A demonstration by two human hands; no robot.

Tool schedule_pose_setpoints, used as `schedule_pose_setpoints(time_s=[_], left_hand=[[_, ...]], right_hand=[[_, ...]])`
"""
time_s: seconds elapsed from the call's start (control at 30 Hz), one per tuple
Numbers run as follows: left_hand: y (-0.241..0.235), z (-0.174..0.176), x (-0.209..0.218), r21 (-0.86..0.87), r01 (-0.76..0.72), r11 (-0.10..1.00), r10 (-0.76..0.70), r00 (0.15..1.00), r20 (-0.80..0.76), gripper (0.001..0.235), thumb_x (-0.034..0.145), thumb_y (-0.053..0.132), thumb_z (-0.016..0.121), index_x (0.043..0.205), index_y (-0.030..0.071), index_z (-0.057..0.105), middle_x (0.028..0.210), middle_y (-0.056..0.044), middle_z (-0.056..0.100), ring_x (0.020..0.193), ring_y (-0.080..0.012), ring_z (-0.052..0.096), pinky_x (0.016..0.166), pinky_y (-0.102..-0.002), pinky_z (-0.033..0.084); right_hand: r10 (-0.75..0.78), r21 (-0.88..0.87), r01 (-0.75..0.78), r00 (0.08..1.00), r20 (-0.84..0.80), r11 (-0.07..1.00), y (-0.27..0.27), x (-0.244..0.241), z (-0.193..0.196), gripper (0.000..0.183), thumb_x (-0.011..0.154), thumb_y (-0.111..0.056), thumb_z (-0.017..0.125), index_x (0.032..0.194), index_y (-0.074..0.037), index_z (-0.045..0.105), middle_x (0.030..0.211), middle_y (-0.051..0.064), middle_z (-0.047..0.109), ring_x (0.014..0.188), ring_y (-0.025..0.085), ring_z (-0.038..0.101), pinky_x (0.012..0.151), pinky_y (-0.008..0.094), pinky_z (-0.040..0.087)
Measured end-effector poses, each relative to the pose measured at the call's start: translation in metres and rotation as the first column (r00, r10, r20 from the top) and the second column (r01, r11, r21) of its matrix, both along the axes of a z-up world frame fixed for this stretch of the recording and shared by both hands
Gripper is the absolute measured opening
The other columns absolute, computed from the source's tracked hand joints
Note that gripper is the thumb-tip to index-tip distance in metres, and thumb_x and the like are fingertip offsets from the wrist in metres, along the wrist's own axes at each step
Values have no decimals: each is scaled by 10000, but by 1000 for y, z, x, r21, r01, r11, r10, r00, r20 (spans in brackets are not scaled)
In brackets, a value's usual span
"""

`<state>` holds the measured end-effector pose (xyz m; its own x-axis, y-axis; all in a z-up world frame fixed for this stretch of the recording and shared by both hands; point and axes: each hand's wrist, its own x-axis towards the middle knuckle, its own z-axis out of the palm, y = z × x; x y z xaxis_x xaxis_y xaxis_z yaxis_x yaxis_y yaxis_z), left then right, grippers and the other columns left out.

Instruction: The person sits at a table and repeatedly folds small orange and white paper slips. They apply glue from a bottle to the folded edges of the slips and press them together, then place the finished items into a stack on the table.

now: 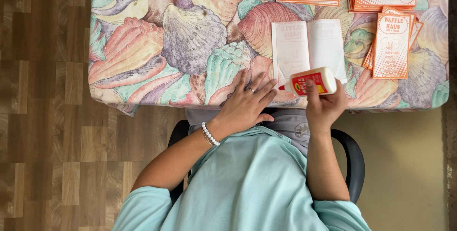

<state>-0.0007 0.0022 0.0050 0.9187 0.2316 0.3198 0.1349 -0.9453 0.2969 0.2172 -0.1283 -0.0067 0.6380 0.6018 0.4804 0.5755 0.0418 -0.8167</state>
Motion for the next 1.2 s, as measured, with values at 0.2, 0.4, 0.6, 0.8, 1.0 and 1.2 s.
schedule_pose_setpoints(time_s=[0.2,0.4,0.6,0.8,1.0,1.2], left_hand=[[-1,-1,1,-8,-2,1000,2,1000,-8,802,954,683,397,1427,53,545,1572,-152,455,1487,-426,325,1193,-761,80],[0,-1,1,0,-4,1000,4,1000,-14,789,954,678,404,1407,51,555,1562,-154,467,1487,-421,327,1189,-762,82],[0,-3,2,8,-6,1000,6,1000,-19,779,959,678,386,1399,60,560,1555,-154,471,1482,-427,335,1179,-773,85],[0,-2,1,-17,0,1000,-1,1000,-21,772,966,673,381,1393,55,559,1551,-163,470,1480,-432,336,1170,-782,77],[0,8,0,109,-42,993,45,998,-31,724,898,654,623,1375,109,596,1560,-69,468,1452,-384,401,1150,-744,251],[0,7,0,129,-42,991,46,999,-29,724,895,660,619,1369,113,617,1555,-74,477,1457,-386,388,1151,-750,247]], right_hand=[[25,-4,-25,1000,4,1000,6,-8,-1,337,1003,-98,811,1200,105,628,995,335,697,873,335,679,668,455,543],[-16,-42,17,999,31,999,-4,7,2,325,1046,-131,787,1219,88,620,996,298,702,862,271,659,647,396,538],[-67,-27,70,993,100,997,-12,25,-3,281,1070,-113,791,1163,101,635,891,302,699,703,255,652,561,375,501],[-101,-3,102,989,111,995,-13,24,17,260,1091,-88,784,1147,108,623,850,290,692,628,228,626,543,350,500],[-179,24,179,984,17,984,-17,28,30,230,1083,-157,783,1106,27,647,831,53,614,754,112,553,663,311,554],[-231,57,231,973,-19,971,-26,48,23,254,1076,-164,813,1038,8,630,846,72,650,750,124,591,650,312,568]])
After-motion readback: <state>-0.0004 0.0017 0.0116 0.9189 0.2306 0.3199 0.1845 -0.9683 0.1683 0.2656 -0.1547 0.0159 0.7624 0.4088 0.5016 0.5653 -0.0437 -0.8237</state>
